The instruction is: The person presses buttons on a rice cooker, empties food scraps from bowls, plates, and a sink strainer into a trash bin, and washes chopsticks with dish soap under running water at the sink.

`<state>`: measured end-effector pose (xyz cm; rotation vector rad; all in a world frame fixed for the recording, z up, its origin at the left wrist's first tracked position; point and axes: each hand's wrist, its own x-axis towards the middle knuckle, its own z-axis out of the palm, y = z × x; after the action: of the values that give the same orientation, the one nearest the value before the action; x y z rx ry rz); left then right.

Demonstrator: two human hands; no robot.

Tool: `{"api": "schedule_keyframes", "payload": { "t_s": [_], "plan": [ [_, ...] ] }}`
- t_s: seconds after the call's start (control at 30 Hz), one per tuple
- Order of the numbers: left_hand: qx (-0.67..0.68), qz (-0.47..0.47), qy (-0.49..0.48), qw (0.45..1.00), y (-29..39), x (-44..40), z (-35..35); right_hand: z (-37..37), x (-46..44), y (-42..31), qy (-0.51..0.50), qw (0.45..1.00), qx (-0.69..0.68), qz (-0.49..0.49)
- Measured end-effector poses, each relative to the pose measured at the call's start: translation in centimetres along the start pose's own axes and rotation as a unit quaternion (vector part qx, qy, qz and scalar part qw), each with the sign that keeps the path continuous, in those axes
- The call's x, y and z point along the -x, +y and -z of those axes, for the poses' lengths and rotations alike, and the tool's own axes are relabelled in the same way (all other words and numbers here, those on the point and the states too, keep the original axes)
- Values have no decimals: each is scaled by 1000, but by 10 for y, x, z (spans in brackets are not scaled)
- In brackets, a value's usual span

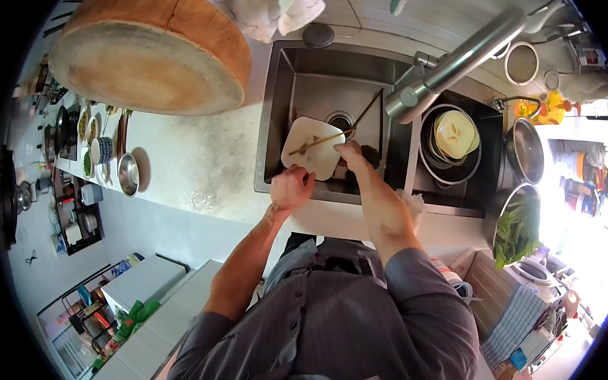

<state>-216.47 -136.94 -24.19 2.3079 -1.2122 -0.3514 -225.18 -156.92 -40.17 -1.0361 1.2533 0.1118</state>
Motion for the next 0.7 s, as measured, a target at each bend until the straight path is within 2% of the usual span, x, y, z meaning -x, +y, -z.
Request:
{"api": "schedule_keyframes", "payload": {
  "t_s": [0.07,0.13,0.17,0.23,0.27,0.33,0.37,0.4,0.47,0.5,0.53,0.6,0.63,0.7],
  "plan": [
    [6,0,6,1000,0,-1,0,-7,-1,-2,5,1000,-3,-8],
    [11,-4,11,1000,0,0,2,-13,0,-14,58,978,198,16],
    [11,-3,8,1000,1,-1,3,-13,4,-18,59,978,200,16],
    [18,-1,5,1000,1,0,2,-8,28,-38,92,916,340,193],
    [15,-4,6,1000,0,1,2,-6,37,-48,95,915,341,193],
    [13,-12,12,1000,-2,-1,0,-3,51,-74,69,832,483,263],
    [15,-9,12,1000,-2,0,-1,-5,62,-90,67,869,460,170],
    [17,-7,12,1000,-3,1,-2,-3,78,-103,71,869,459,172],
    [15,-16,8,1000,-5,2,-4,3,102,-115,141,825,515,185],
    [11,-20,3,1000,-4,2,-3,10,113,-115,162,795,536,230],
    [14,-26,4,1000,-3,2,-1,18,122,-118,169,795,536,229],
    [12,-4,-38,999,-1,1,2,37,142,-123,173,735,591,284],
    [19,-18,-39,999,1,-1,4,45,153,-122,216,723,578,310],
    [-23,12,-59,998,6,0,7,58,175,-121,256,734,561,286]
  ]
}}
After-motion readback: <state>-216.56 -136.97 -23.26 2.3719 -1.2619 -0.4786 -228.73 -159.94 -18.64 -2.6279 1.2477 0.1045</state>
